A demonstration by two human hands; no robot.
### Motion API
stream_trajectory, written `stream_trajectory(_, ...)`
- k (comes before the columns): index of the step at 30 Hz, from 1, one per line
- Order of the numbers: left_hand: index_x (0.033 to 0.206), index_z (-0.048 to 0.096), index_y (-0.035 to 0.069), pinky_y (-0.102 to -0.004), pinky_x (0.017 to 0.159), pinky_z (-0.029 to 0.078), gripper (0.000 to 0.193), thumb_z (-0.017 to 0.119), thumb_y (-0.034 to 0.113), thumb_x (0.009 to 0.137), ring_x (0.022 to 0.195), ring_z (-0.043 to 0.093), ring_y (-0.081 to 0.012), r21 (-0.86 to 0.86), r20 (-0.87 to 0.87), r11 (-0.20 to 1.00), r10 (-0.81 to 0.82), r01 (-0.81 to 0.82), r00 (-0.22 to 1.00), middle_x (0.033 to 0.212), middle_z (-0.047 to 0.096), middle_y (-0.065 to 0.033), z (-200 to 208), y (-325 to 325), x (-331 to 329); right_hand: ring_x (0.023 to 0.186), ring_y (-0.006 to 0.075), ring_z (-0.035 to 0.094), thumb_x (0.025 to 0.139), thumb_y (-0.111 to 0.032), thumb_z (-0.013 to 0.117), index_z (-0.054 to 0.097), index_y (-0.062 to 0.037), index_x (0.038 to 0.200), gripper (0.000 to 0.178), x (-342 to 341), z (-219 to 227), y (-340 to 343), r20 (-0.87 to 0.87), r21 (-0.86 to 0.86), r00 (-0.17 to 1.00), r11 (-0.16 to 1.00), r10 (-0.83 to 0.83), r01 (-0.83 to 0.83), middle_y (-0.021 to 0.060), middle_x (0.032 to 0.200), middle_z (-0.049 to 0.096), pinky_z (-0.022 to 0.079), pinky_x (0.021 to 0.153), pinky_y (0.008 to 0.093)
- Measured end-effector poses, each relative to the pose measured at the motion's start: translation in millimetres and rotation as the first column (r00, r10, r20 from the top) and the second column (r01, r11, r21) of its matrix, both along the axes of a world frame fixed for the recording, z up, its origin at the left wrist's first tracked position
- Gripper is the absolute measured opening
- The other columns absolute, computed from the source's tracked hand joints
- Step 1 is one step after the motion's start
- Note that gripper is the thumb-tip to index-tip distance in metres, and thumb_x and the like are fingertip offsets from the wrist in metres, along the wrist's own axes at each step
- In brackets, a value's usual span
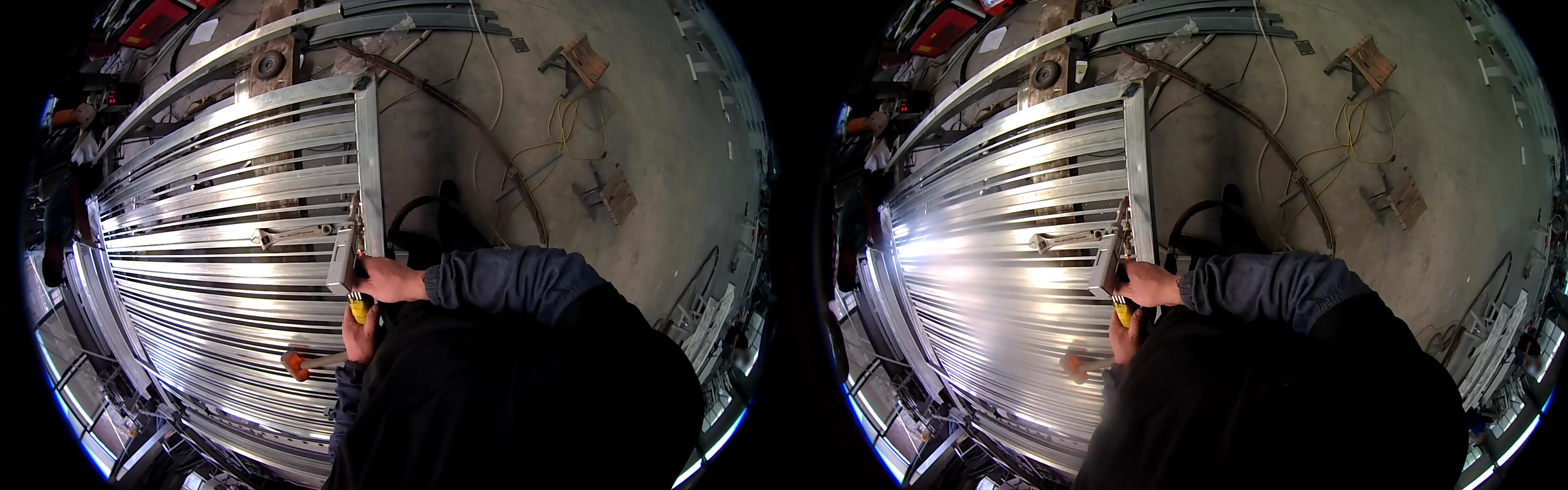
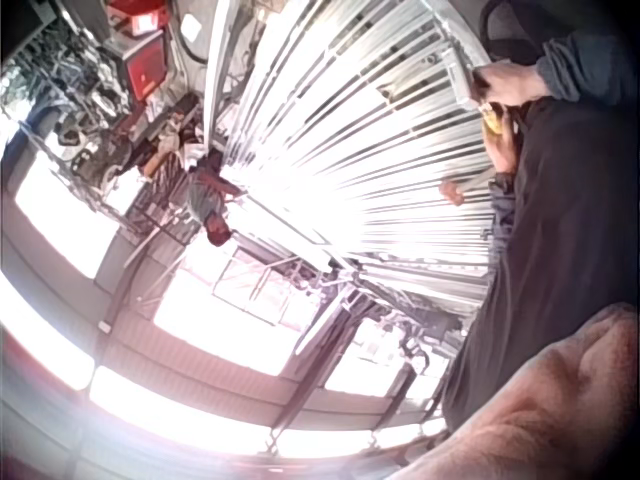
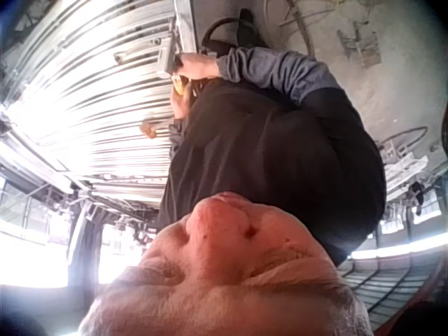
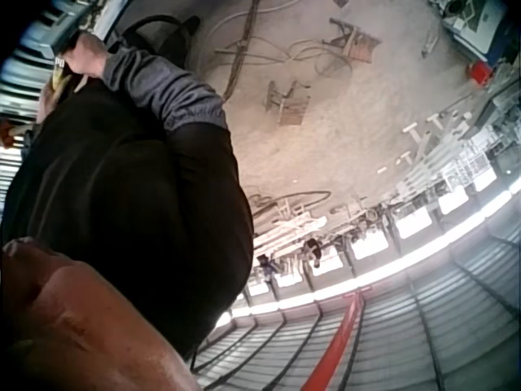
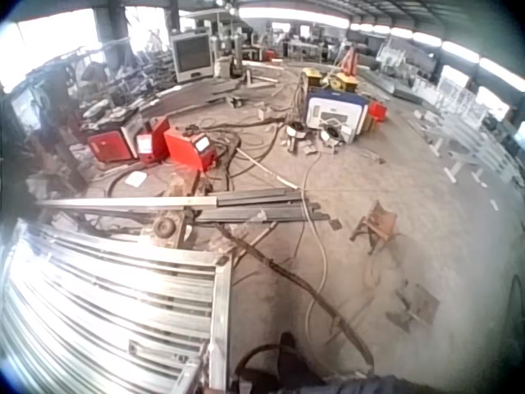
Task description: The person welds the joints of a large metal frame using a handheld welding torch. They move along the frame, applying welds to multiple connection points while sparks fly. The person briefly repositions the welding cable before continuing the welding process.
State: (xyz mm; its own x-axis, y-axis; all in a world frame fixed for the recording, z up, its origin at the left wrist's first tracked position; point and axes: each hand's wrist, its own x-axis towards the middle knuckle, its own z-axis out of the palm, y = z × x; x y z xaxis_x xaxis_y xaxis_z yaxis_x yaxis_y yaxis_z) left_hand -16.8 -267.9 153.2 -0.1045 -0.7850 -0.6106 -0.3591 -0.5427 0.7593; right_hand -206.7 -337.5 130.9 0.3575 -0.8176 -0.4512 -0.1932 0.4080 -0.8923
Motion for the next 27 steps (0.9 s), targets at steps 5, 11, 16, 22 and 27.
stream_trajectory(5, 0.119, 0.059, -0.002, -0.0276, 0.078, 0.049, 0.033, 0.072, 0.02, 0.098, 0.085, 0.059, -0.0103, 0.017, -0.036, 1.0, 0.021, -0.02, 0.999, 0.1, 0.068, -0.0032, -5, -1, -1, 0.095, 0.0454, 0.069, 0.095, -0.044, 0.066, 0.069, 0.005, 0.104, 0.05, 2, -10, 2, -0.023, -0.017, 0.998, 0.998, -0.061, 0.06, 0.0292, 0.094, 0.07, 0.054, 0.08, 0.0471)
stream_trajectory(11, 0.118, 0.06, -0.002, -0.0283, 0.077, 0.05, 0.034, 0.072, 0.021, 0.097, 0.084, 0.059, -0.0109, 0.012, -0.033, 1.0, 0.024, -0.024, 0.999, 0.098, 0.068, -0.0037, -9, -4, -3, 0.097, 0.044, 0.07, 0.094, -0.043, 0.066, 0.069, 0.0056, 0.103, 0.05, 1, -13, -2, 0.01, 0.005, 0.996, 0.996, -0.091, 0.091, 0.0289, 0.096, 0.071, 0.054, 0.082, 0.0465)
stream_trajectory(16, 0.119, 0.06, -0.002, -0.0287, 0.078, 0.05, 0.035, 0.073, 0.022, 0.097, 0.084, 0.06, -0.0115, 0.029, -0.022, 0.999, 0.029, -0.029, 0.999, 0.099, 0.069, -0.0044, -13, -5, -2, 0.097, 0.0434, 0.07, 0.094, -0.043, 0.067, 0.069, 0.0049, 0.105, 0.049, -3, -11, -6, 0.028, 0.03, 0.996, 0.996, -0.084, 0.083, 0.0281, 0.096, 0.071, 0.054, 0.082, 0.0462)
stream_trajectory(22, 0.119, 0.06, -0.002, -0.029, 0.079, 0.05, 0.036, 0.073, 0.023, 0.097, 0.085, 0.06, -0.0117, 0.019, -0.028, 1.0, 0.024, -0.024, 0.999, 0.1, 0.069, -0.0046, -15, -4, -1, 0.096, 0.0429, 0.071, 0.093, -0.042, 0.068, 0.07, 0.0042, 0.105, 0.048, -4, -9, -7, 0.024, 0.028, 0.997, 0.997, -0.069, 0.069, 0.0275, 0.096, 0.072, 0.054, 0.082, 0.0459)
stream_trajectory(27, 0.119, 0.06, -0.002, -0.0288, 0.079, 0.051, 0.035, 0.073, 0.022, 0.097, 0.085, 0.061, -0.0115, 0.011, -0.058, 0.999, 0.034, -0.034, 0.998, 0.1, 0.07, -0.0046, -17, -4, 0, 0.095, 0.0432, 0.07, 0.093, -0.041, 0.068, 0.07, 0.0035, 0.105, 0.047, -2, -10, -7, 0.007, 0.018, 0.997, 0.996, -0.083, 0.083, 0.0278, 0.095, 0.071, 0.054, 0.081, 0.0458)
